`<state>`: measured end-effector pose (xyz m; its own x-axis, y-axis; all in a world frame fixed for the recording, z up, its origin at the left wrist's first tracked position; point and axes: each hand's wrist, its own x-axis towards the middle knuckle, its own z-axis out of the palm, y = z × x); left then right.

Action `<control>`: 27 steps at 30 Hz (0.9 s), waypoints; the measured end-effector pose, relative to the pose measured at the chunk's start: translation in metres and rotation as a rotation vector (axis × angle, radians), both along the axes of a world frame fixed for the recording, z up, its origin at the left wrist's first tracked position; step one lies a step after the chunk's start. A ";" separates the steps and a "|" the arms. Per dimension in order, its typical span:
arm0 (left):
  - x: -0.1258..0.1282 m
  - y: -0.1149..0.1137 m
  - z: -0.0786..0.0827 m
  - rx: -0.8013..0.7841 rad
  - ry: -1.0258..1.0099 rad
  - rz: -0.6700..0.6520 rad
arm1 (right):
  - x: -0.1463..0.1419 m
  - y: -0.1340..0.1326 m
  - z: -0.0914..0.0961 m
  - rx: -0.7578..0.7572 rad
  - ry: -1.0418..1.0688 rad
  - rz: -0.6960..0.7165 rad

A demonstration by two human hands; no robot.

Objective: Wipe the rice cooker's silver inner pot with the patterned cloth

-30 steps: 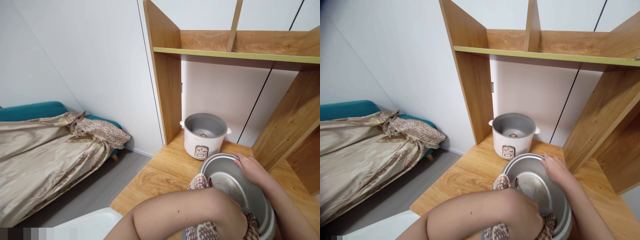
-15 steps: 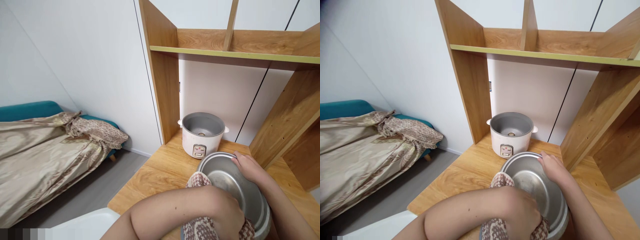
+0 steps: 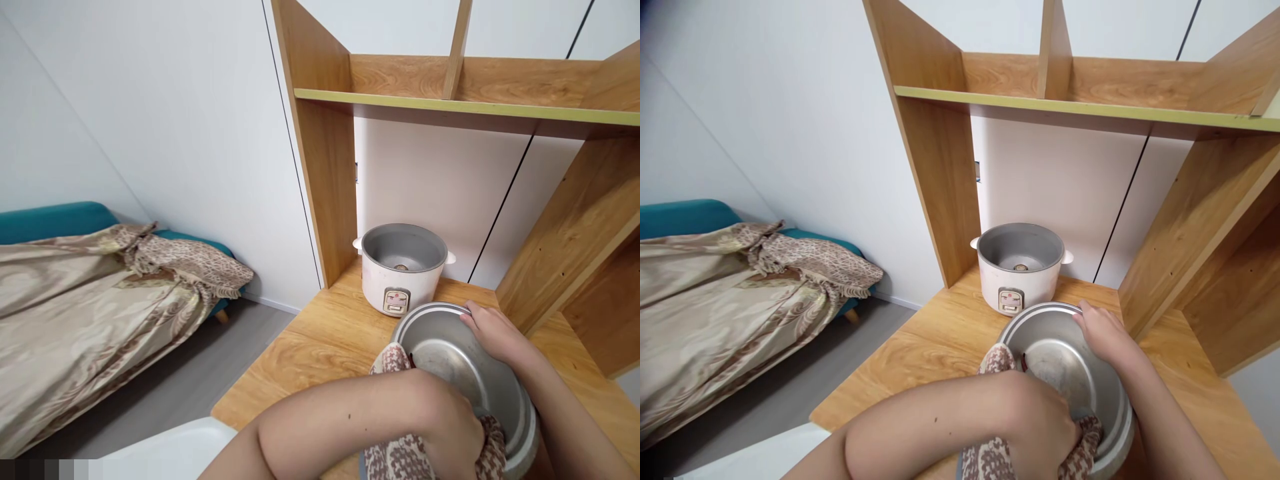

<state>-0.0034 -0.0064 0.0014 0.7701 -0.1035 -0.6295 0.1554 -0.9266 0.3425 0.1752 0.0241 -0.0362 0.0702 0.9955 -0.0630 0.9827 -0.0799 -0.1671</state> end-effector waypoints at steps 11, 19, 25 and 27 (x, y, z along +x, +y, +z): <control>0.000 0.000 0.004 0.018 0.022 -0.008 | 0.000 0.000 -0.001 0.010 -0.014 0.004; -0.005 -0.001 0.009 0.064 -0.086 -0.085 | -0.001 0.000 -0.001 0.005 -0.038 -0.001; -0.004 -0.003 0.014 0.084 -0.047 -0.046 | -0.003 -0.002 0.003 -0.007 -0.052 -0.010; -0.004 -0.003 0.015 0.069 0.013 -0.014 | -0.003 -0.002 0.004 -0.011 -0.053 -0.014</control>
